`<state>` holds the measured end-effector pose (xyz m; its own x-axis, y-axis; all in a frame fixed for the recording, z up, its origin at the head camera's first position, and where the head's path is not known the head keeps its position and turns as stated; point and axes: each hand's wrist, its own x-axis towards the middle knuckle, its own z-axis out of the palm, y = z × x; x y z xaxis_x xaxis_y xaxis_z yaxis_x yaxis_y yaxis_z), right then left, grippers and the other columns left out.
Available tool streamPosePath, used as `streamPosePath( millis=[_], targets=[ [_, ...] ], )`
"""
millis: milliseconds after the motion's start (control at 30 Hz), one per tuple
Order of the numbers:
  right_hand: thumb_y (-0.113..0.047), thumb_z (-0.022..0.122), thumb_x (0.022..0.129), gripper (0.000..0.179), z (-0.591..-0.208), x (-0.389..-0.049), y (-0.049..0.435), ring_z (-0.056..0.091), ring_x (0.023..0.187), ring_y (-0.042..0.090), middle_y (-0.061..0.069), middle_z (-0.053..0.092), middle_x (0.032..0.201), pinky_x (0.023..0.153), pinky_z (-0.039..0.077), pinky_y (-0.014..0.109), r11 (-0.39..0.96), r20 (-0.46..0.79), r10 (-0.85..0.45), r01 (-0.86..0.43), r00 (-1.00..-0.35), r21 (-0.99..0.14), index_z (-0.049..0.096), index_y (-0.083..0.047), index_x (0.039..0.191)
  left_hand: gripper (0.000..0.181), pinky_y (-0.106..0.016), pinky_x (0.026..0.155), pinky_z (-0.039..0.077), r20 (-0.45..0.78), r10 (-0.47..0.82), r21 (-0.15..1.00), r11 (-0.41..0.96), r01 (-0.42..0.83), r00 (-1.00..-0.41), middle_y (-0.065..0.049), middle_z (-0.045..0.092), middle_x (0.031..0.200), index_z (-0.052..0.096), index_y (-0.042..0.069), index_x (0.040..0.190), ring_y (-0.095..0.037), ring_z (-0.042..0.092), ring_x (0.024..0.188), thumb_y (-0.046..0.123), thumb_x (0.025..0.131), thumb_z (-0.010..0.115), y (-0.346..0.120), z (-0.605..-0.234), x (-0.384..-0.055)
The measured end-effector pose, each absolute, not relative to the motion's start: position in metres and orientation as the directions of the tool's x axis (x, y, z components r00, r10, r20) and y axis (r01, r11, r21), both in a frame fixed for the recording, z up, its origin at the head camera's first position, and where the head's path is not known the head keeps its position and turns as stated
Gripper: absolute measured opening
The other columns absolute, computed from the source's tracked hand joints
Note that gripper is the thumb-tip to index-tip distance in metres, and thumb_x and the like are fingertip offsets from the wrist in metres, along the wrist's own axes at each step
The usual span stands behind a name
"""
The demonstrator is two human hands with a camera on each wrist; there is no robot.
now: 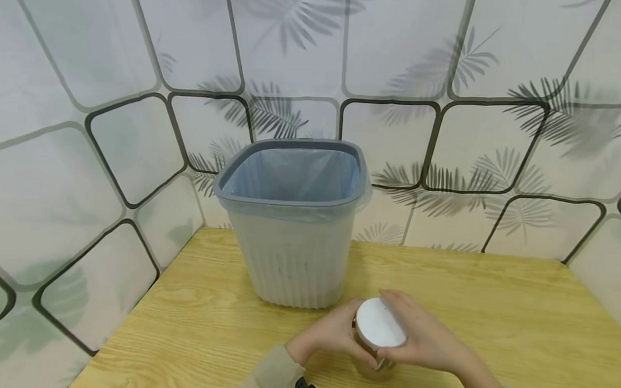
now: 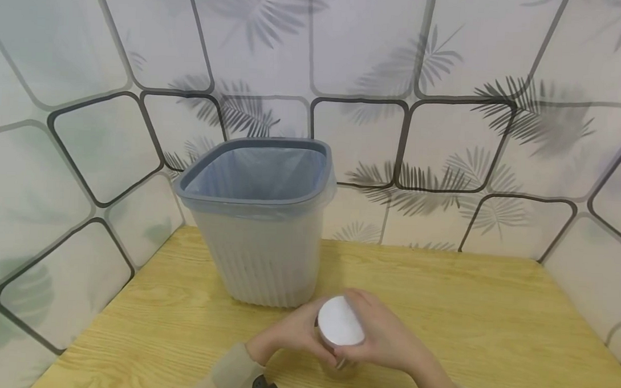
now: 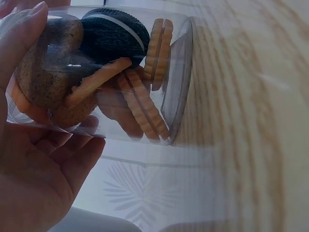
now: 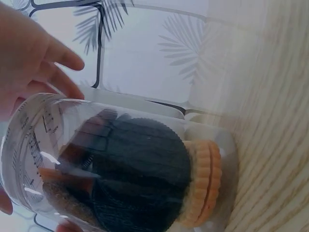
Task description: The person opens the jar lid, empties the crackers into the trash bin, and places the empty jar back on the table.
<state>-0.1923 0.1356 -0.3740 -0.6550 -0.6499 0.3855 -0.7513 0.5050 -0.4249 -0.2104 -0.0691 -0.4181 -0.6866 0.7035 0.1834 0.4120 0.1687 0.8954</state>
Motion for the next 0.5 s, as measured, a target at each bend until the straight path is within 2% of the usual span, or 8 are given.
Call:
streamPosePath(
  millis=[233, 500],
  targets=[
    [-0.055, 0.071, 0.063, 0.087, -0.3706, -0.1885, 0.1348, 0.05, 0.098, 0.023, 0.013, 0.049, 0.115, 0.071, 0.048, 0.036, 0.577, 0.415, -0.596, -0.726, -0.687, -0.374, 0.045, 0.003, 0.122, 0.082, -0.024, 0.085, 0.04, 0.189, 0.703, 0.897, 0.161, 0.412, -0.685, 0.007, 0.041, 0.121, 0.034, 0.02, 0.132, -0.006, 0.044, 0.105, 0.008, 0.065, 0.079, -0.0682, -0.4182, -0.2104],
    [-0.05, 0.073, 0.064, 0.084, -0.3755, -0.1958, 0.139, 0.051, 0.094, 0.022, 0.011, 0.048, 0.113, 0.069, 0.049, 0.033, 0.524, 0.385, -0.62, -0.726, -0.683, -0.445, 0.045, 0.006, 0.12, 0.082, -0.025, 0.086, 0.039, 0.213, 0.698, 0.891, 0.149, 0.43, -0.684, 0.007, 0.044, 0.123, 0.036, 0.018, 0.132, -0.007, 0.044, 0.107, 0.007, 0.063, 0.08, -0.0668, -0.4189, -0.2109]
  ],
)
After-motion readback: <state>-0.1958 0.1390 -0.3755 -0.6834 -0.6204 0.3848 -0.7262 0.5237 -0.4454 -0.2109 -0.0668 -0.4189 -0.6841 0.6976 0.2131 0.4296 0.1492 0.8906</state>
